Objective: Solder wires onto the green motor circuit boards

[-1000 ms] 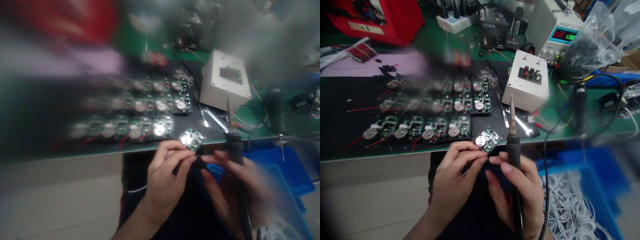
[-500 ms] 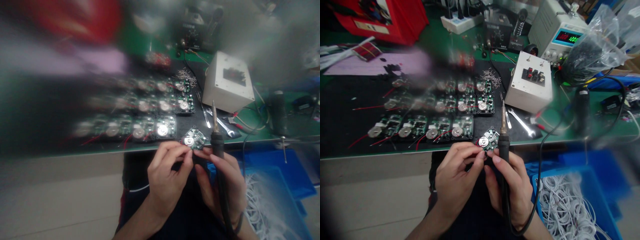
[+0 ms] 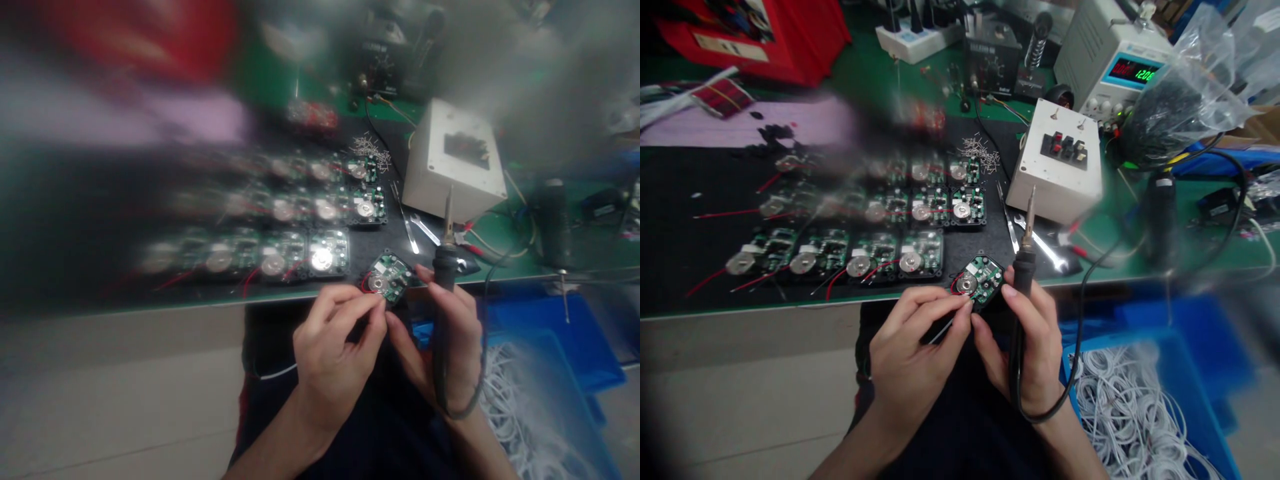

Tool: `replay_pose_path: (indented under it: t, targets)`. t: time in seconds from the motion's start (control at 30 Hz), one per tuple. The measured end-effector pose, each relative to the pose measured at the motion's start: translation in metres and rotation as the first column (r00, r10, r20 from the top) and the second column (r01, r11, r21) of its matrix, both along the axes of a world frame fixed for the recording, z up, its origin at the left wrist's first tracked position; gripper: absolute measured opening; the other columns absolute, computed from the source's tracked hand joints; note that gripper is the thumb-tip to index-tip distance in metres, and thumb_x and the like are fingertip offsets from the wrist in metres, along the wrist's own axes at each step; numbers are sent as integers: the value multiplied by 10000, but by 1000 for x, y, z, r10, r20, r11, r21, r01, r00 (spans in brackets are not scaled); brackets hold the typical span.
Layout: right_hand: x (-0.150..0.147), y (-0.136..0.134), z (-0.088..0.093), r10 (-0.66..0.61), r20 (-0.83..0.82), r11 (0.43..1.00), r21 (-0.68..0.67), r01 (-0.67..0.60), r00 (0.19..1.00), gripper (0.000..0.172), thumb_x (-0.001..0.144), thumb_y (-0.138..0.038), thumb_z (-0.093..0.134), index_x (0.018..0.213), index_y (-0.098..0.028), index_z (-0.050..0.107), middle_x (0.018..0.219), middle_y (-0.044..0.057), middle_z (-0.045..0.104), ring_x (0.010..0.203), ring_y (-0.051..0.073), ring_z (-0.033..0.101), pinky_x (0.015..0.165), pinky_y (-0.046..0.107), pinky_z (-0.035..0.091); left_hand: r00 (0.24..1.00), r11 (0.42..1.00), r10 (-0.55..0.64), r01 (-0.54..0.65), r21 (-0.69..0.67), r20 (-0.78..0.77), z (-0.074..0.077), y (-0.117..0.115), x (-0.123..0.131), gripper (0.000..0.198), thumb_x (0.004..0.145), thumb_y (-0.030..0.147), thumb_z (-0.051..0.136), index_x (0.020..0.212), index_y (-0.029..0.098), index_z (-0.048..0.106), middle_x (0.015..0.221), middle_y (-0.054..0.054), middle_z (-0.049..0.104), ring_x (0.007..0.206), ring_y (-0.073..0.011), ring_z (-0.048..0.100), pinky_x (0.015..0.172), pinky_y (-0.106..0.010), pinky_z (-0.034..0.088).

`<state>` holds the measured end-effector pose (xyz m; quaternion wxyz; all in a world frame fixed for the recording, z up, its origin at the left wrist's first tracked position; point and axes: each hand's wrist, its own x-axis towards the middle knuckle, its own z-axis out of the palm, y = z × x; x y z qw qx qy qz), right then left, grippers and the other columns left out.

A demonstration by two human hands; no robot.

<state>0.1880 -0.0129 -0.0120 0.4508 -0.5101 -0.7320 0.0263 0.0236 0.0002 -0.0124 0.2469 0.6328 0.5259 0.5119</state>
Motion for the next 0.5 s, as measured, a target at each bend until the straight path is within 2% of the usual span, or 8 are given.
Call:
replay_pose_path:
  t: [0.2, 0.33, 0.5]
  targets:
    - [1, 2, 1, -7, 81, 1000, -1, 7, 997, 703, 862, -131, 829, 1484, -158, 502, 1409, 205, 623, 1313, 306, 620, 1062, 492, 566, 994, 996, 18, -8, -90, 107, 1, 0, 6, 133, 896, 115, 772, 991, 208, 776, 1013, 10, 671, 781, -72, 718, 706, -150, 645]
    - [0, 3, 1, -44, 70, 999, 3, 44, 997, 705, 847, -137, 847, 1468, -164, 515, 1376, 189, 653, 1274, 305, 648, 1030, 486, 593, 979, 990, 31, -2, -142, 203, 2, -1, 7, 151, 897, 110, 775, 1001, 219, 775, 1042, 9, 669, 825, -88, 726, 730, -172, 666]
    - [-2, 3, 2, -65, 92, 998, 12, 64, 994, 680, 876, -176, 833, 1474, -200, 510, 1368, 161, 664, 1261, 293, 657, 1002, 471, 619, 975, 987, 37, -1, -160, 220, 0, -1, 7, 150, 902, 108, 770, 1002, 219, 781, 1038, 11, 666, 808, -78, 726, 729, -161, 663]
